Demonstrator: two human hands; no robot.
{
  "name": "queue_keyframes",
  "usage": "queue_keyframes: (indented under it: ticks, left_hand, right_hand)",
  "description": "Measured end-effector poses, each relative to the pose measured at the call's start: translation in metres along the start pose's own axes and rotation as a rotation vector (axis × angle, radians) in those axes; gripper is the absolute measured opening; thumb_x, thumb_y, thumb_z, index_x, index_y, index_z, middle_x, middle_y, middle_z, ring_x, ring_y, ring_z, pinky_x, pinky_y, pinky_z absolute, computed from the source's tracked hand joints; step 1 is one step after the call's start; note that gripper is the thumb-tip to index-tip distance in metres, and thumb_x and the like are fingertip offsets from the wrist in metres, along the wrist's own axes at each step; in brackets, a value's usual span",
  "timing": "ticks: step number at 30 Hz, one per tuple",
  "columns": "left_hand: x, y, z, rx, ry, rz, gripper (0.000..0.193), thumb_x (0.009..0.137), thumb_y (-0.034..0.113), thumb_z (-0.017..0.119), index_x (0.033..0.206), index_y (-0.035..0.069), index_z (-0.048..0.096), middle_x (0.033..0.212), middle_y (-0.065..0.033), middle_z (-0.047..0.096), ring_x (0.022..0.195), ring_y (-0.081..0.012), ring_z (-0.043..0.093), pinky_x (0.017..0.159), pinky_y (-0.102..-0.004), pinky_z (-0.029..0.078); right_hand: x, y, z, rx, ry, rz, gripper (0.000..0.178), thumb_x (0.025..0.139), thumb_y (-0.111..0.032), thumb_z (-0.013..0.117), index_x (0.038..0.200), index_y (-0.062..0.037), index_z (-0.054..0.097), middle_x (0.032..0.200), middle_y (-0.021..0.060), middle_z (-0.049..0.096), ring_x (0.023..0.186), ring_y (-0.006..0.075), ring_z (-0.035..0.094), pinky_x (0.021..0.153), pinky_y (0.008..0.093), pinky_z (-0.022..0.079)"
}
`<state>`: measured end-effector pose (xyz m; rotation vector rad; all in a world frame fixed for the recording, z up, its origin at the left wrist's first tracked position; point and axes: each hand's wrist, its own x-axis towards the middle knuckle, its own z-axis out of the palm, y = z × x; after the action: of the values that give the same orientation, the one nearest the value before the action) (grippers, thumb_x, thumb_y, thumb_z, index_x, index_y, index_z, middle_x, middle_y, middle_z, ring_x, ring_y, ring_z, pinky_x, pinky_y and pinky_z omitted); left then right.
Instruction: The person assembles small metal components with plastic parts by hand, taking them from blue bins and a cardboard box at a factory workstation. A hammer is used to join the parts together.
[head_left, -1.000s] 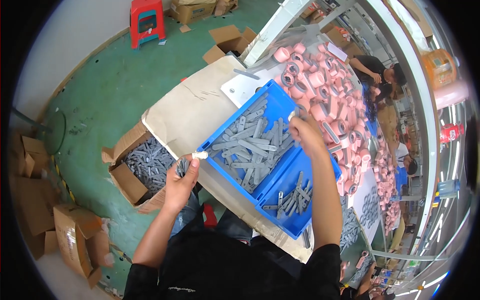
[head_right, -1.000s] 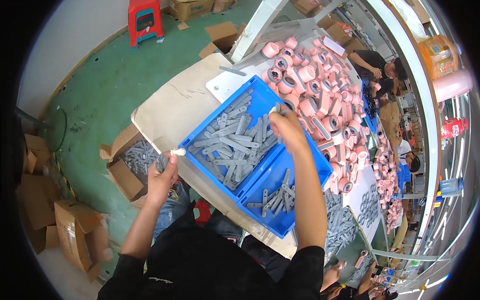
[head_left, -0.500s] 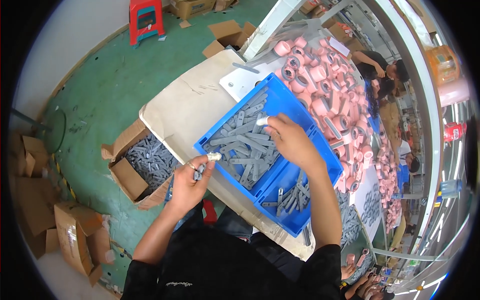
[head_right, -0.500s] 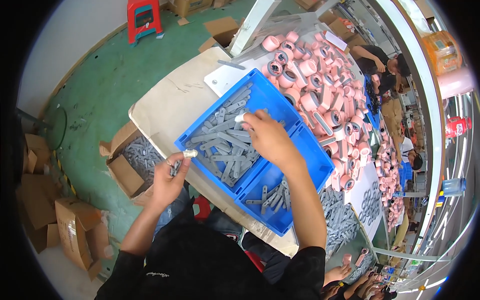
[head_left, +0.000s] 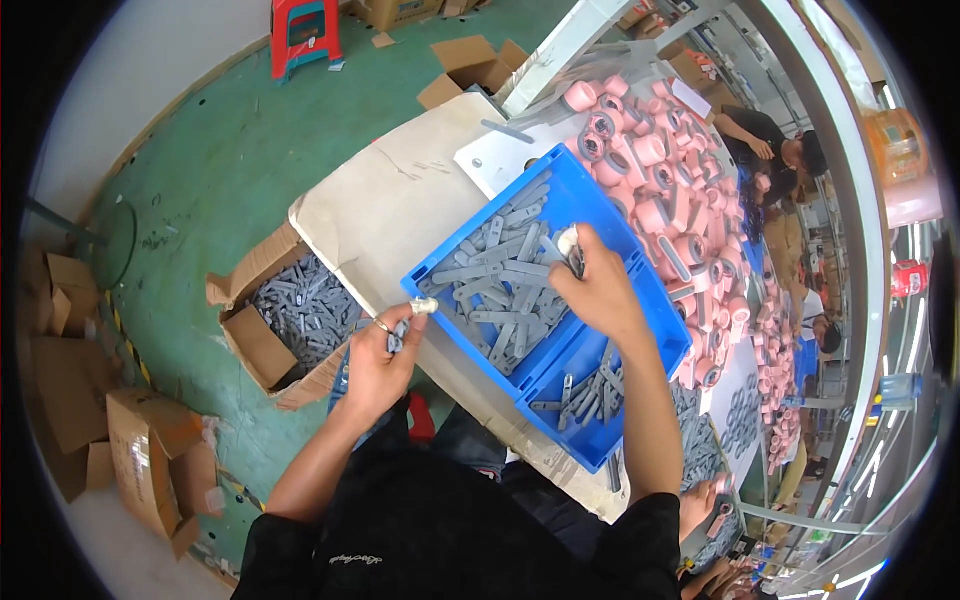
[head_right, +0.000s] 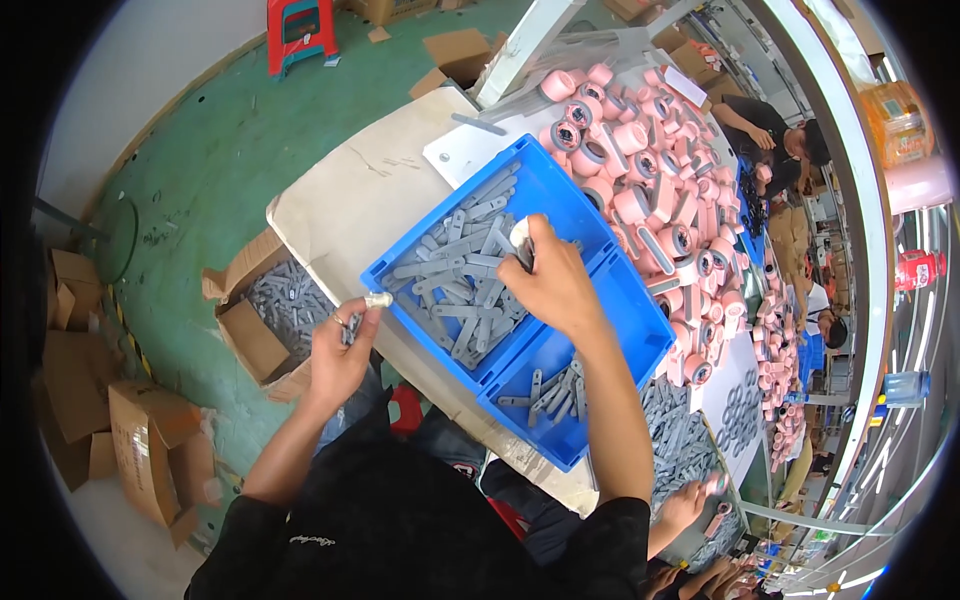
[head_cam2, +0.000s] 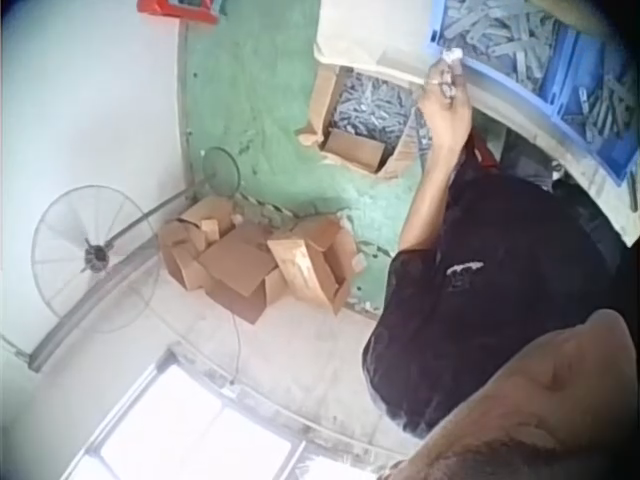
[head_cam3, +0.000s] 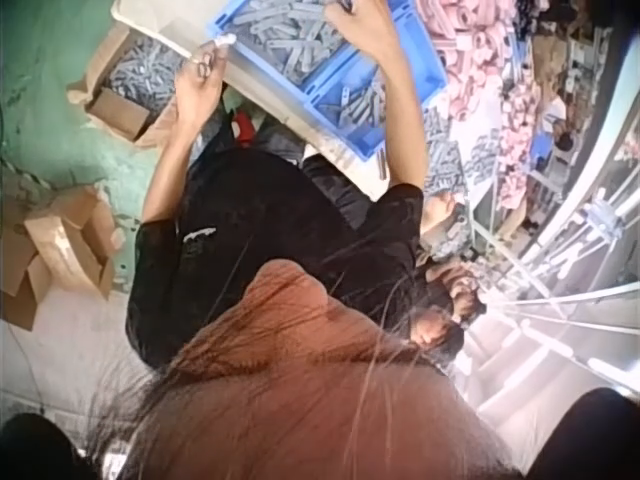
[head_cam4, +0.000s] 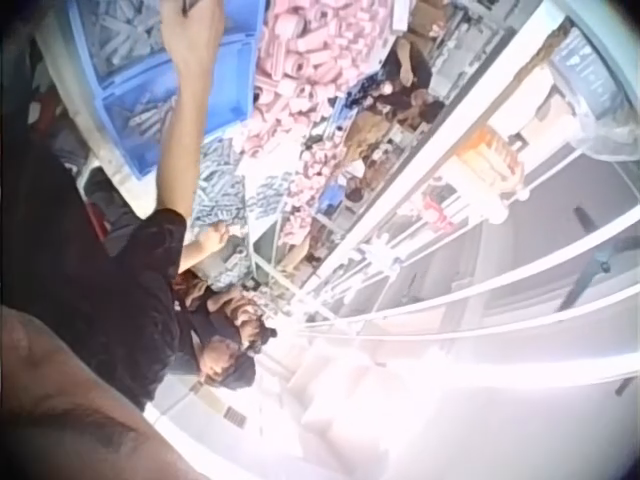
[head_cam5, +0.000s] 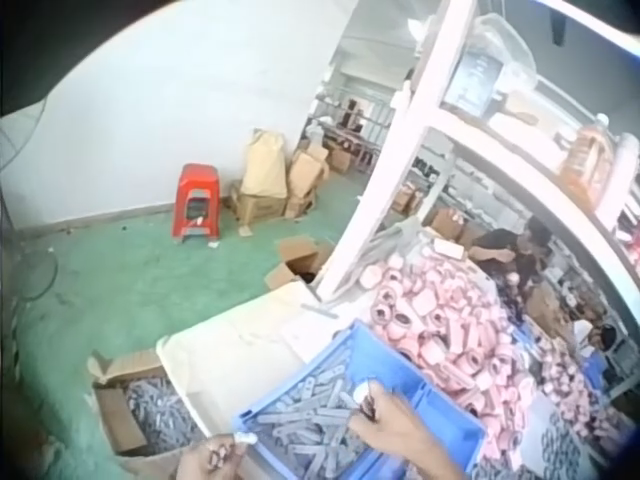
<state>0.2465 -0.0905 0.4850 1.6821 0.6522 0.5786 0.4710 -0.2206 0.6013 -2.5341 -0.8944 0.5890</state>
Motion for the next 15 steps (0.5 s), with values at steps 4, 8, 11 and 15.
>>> queue_keyframes:
  ticks: [4, 8, 11, 15]
  left_hand:
    - [0.004, -0.007, 0.004, -0.013, 0.071, 0.018, 0.017, 0.094, 0.017, 0.066, 0.104, 0.003, 0.068, 0.061, -0.0064, 0.053, 0.055, -0.0136, 0.045, 0.058, -0.0278, 0.043]
    - [0.006, -0.006, -0.002, 0.039, 0.054, 0.024, 0.017, 0.094, 0.016, 0.066, 0.103, 0.002, 0.067, 0.061, -0.0064, 0.053, 0.054, -0.0137, 0.044, 0.058, -0.0275, 0.043]
    - [0.007, -0.004, -0.005, 0.019, 0.09, -0.002, 0.017, 0.094, 0.016, 0.066, 0.102, 0.002, 0.067, 0.062, -0.0069, 0.053, 0.055, -0.0137, 0.046, 0.058, -0.0276, 0.043]
    - [0.011, -0.001, -0.008, -0.019, 0.115, -0.06, 0.016, 0.093, 0.015, 0.068, 0.101, 0.002, 0.067, 0.066, -0.0083, 0.058, 0.058, -0.0159, 0.051, 0.057, -0.0279, 0.044]
  right_hand:
    - [-0.002, 0.011, 0.025, 0.194, -0.118, -0.264, 0.03, 0.088, -0.007, 0.053, 0.116, -0.0015, 0.042, 0.096, 0.0204, 0.064, 0.084, 0.0355, 0.065, 0.071, 0.0406, 0.051]
    - [-0.005, -0.001, 0.042, 0.162, -0.152, -0.413, 0.032, 0.088, -0.005, 0.054, 0.119, -0.0036, 0.046, 0.105, 0.0148, 0.063, 0.077, 0.0268, 0.066, 0.075, 0.0357, 0.051]
    - [-0.007, -0.013, 0.055, -0.091, -0.001, -0.473, 0.032, 0.082, -0.007, 0.063, 0.113, -0.0068, 0.054, 0.1, 0.0096, 0.061, 0.072, 0.0262, 0.064, 0.066, 0.0366, 0.053]
    - [0.002, -0.007, 0.072, -0.341, 0.05, -0.675, 0.028, 0.08, -0.015, 0.071, 0.106, -0.0119, 0.06, 0.096, 0.0055, 0.059, 0.072, 0.0242, 0.066, 0.058, 0.0388, 0.053]
